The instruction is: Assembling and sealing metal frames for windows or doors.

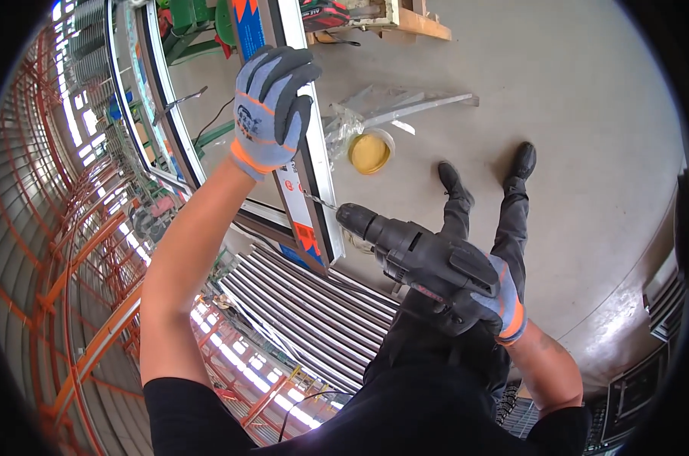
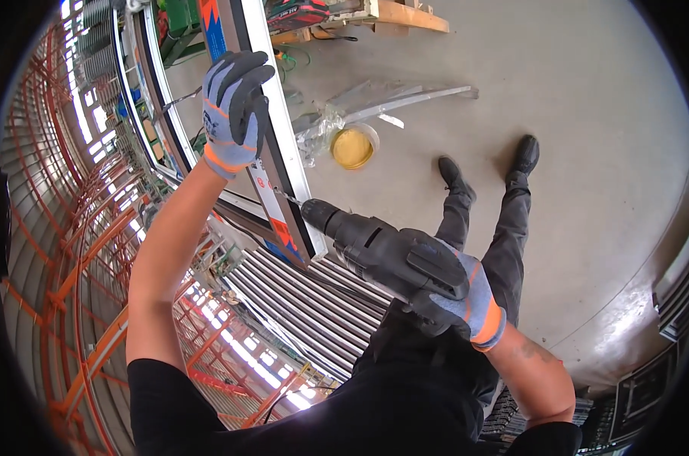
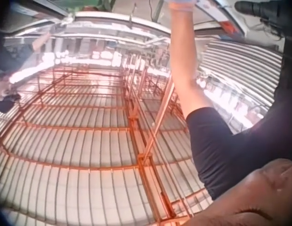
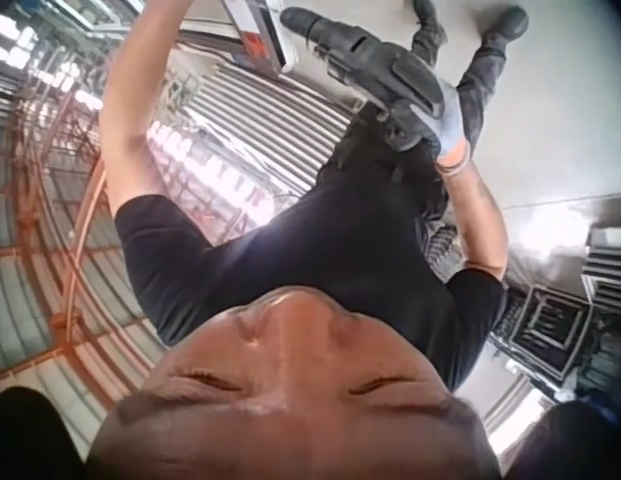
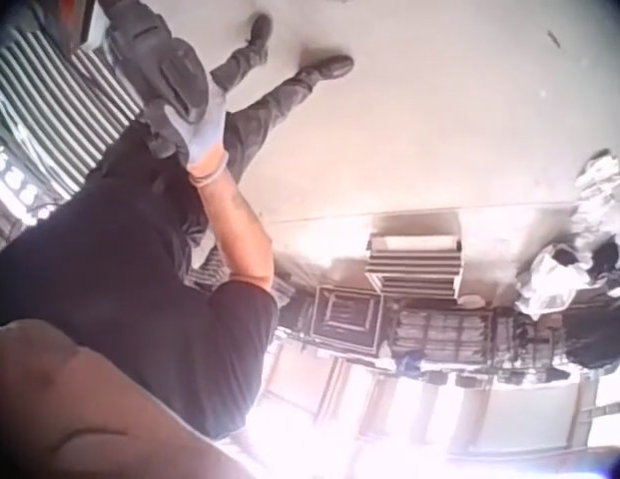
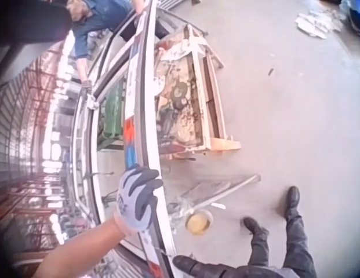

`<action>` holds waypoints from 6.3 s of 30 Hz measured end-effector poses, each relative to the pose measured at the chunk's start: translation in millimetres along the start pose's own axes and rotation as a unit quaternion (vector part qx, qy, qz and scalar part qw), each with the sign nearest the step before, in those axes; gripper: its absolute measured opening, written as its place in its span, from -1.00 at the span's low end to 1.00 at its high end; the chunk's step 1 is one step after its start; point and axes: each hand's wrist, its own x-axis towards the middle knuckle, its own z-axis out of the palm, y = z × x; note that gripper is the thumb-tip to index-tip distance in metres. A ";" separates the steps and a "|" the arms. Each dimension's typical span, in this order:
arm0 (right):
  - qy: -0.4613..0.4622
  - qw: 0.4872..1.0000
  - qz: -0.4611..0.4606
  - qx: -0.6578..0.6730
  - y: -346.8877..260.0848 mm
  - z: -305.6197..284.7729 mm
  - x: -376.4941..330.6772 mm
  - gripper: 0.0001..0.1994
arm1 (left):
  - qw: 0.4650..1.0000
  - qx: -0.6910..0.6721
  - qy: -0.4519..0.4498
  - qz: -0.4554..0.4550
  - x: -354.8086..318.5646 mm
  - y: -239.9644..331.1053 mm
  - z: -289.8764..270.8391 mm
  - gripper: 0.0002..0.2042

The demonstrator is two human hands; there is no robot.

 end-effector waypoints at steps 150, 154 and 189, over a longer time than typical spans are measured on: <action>0.215 0.909 -0.348 -0.080 -190.5 59.3 1.3 -0.40 | 0.998 -0.058 -0.019 0.010 -17.7 -34.8 -20.7 -0.49; 0.169 0.929 -0.320 -0.077 -251.6 45.6 31.7 -0.70 | 0.988 0.013 0.086 -0.125 48.0 -80.2 -27.0 -0.35; 0.020 0.976 -0.079 -0.200 -392.4 -20.6 175.2 -0.24 | 0.905 0.009 0.093 -0.415 160.9 -136.4 -3.6 -0.13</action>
